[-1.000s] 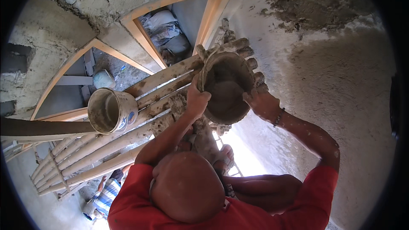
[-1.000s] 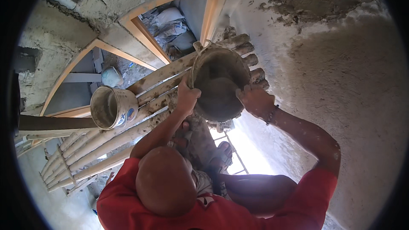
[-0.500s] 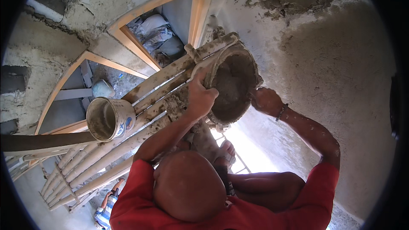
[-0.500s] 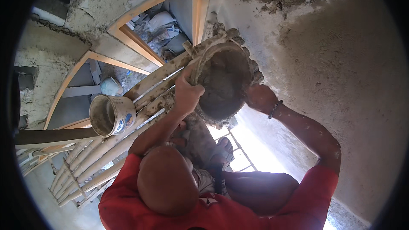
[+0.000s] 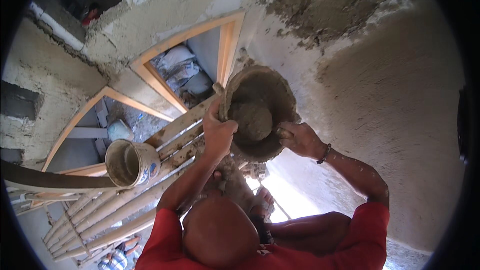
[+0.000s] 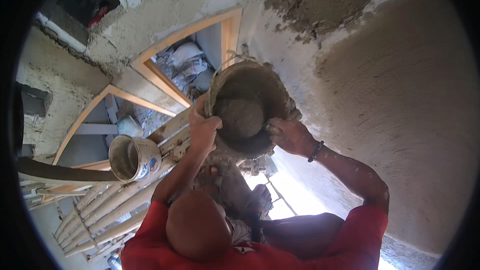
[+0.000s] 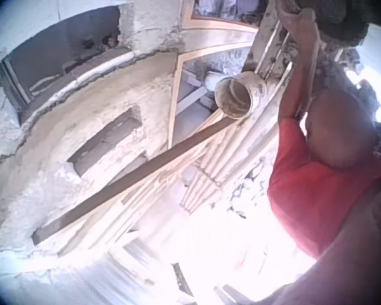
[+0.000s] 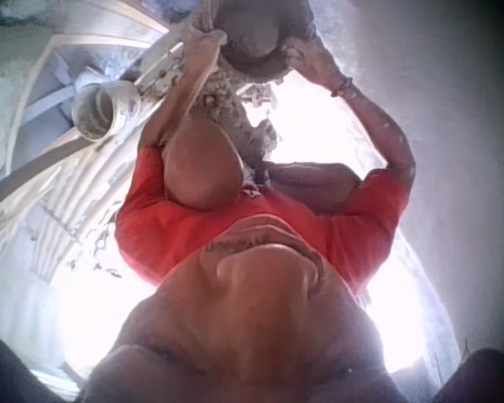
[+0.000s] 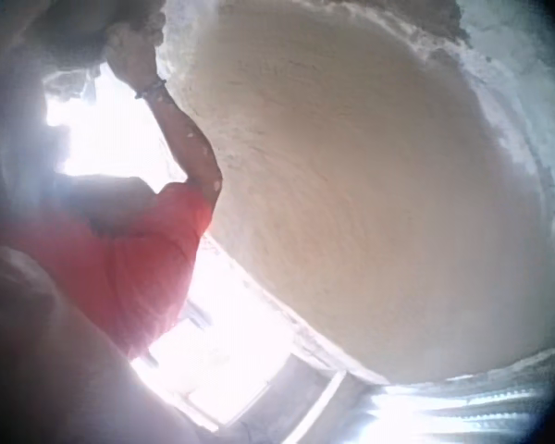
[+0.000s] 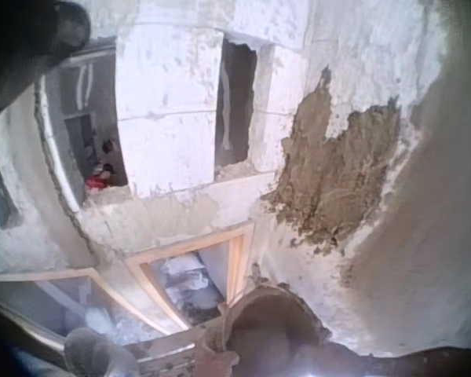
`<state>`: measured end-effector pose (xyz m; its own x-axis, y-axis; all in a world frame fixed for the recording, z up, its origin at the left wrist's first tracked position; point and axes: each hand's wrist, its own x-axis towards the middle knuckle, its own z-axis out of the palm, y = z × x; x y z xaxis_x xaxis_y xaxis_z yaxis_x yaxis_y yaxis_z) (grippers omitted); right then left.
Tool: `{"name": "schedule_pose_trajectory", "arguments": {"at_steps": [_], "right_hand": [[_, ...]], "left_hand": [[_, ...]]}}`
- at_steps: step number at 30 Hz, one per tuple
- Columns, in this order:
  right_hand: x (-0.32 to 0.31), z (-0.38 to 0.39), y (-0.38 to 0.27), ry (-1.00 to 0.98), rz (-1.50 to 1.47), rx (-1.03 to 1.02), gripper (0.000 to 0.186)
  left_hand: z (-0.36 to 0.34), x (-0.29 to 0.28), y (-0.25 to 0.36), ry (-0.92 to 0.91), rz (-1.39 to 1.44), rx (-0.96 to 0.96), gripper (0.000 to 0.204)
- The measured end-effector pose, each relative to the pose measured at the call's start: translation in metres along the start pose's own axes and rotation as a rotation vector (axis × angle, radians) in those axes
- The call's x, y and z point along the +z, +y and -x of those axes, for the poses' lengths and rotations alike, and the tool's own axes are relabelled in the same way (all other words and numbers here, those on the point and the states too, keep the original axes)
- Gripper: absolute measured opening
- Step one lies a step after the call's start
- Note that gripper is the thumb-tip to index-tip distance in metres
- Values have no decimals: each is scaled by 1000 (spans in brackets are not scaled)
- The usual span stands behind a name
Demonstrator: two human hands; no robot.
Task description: The person applies plaster to a wall and ceiling using a trowel, taking material from a bucket held by hand while standing on a scaffold.
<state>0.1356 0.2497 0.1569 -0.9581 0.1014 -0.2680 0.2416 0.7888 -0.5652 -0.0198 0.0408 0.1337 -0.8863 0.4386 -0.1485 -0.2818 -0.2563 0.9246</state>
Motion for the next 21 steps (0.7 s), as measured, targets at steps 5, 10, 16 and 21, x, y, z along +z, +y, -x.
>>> {"name": "schedule_pose_trajectory", "arguments": {"at_steps": [5, 10, 16, 21], "right_hand": [[-68, -6, -38, 97, 40, -96, 46], [-160, -8, -105, 95, 74, -19, 47], [-268, -9, -196, 92, 99, -172, 41], [-307, -47, -175, 88, -337, -129, 41]], "left_hand": [[-17, -11, 14, 2, 105, 68, 64], [-17, -18, 49, 12, 231, 76, 63], [-13, -32, 80, 101, 125, 120, 60], [-5, -52, 82, 134, 112, 147, 63]]}}
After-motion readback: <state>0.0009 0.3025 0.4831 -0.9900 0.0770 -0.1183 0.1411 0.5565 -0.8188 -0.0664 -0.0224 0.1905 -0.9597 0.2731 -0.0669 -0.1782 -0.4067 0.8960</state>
